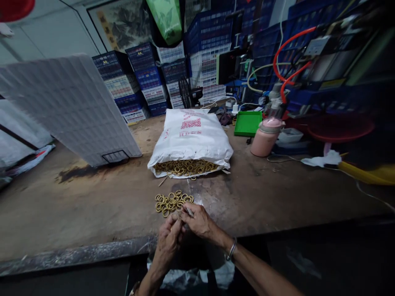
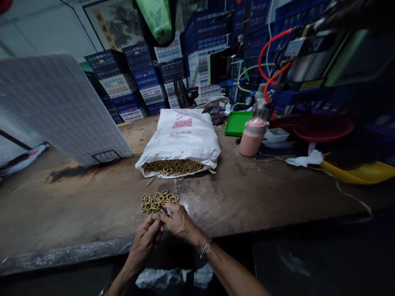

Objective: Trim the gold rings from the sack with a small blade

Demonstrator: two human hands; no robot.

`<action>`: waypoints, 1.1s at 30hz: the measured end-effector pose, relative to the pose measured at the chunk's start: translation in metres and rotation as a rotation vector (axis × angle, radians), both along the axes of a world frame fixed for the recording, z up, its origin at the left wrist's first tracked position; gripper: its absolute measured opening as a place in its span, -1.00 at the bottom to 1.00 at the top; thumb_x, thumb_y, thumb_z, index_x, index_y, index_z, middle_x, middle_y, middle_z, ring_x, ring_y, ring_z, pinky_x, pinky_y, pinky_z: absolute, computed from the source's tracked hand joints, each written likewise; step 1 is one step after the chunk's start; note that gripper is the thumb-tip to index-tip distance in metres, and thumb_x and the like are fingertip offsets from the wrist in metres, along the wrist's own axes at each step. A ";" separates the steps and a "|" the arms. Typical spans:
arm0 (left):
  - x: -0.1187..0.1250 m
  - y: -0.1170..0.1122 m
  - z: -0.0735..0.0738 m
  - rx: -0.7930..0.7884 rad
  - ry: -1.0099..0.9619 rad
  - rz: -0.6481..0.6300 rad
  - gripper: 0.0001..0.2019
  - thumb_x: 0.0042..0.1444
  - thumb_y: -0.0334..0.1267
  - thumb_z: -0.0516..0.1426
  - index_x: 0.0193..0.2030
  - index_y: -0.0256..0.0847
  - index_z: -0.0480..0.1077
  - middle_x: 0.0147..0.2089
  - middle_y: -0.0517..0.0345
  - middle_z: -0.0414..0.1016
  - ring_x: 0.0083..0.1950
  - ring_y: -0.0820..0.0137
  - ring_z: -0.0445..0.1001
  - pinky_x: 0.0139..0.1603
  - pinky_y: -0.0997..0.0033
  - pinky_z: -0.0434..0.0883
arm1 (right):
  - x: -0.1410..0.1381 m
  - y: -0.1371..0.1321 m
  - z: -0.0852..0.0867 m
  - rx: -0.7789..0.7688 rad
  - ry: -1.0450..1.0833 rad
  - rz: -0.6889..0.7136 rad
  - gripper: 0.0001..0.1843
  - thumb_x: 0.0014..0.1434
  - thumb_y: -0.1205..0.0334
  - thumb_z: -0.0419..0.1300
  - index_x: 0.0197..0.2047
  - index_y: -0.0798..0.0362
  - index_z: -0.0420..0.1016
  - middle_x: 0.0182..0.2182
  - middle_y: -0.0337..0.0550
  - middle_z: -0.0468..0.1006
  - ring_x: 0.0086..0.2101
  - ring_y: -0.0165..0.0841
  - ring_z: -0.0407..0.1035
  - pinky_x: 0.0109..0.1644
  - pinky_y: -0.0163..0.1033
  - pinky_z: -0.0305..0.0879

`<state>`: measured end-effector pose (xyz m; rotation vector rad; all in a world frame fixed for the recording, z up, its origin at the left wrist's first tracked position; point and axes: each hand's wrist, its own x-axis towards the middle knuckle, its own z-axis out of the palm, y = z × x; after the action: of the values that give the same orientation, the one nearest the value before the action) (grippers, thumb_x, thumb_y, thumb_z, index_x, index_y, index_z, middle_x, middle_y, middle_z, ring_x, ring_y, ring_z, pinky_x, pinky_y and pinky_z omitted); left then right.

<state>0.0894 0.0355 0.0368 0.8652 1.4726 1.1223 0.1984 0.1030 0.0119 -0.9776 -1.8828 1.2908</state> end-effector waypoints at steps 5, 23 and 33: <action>0.014 0.004 0.008 -0.007 -0.020 -0.023 -0.67 -0.06 0.02 0.10 -0.55 -0.22 0.20 -0.71 0.40 0.09 -0.69 0.61 0.00 -0.66 0.59 -0.02 | 0.011 0.004 -0.001 -0.021 0.044 0.005 -0.76 0.09 0.15 0.02 -0.53 0.10 0.26 -0.60 -0.36 0.18 -0.53 -0.52 0.07 -0.47 -0.44 0.00; 0.036 0.015 0.008 -0.014 -0.078 0.016 -0.68 -0.20 -0.02 0.18 -0.52 -0.21 0.21 -0.66 0.37 0.22 -0.69 0.63 0.07 -0.68 0.61 0.01 | 0.045 -0.001 -0.017 0.290 -0.438 0.026 -0.72 -0.13 0.43 0.00 -0.29 0.00 0.31 -0.47 -0.23 0.45 -0.44 -0.39 0.30 -0.40 -0.39 -0.01; 0.035 0.019 0.006 0.004 -0.110 -0.018 -0.68 -0.25 -0.04 0.21 -0.51 -0.21 0.23 -0.66 0.35 0.24 -0.67 0.59 0.14 -0.66 0.60 0.08 | 0.046 -0.004 -0.014 0.275 -0.514 0.025 -0.78 -0.04 0.37 0.00 -0.26 0.03 0.30 -0.44 -0.19 0.48 -0.42 -0.38 0.33 -0.40 -0.37 -0.01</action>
<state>0.1246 0.0547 0.0430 0.8053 1.3708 1.1418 0.2443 0.0994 -0.0018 -1.2169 -2.3844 0.8040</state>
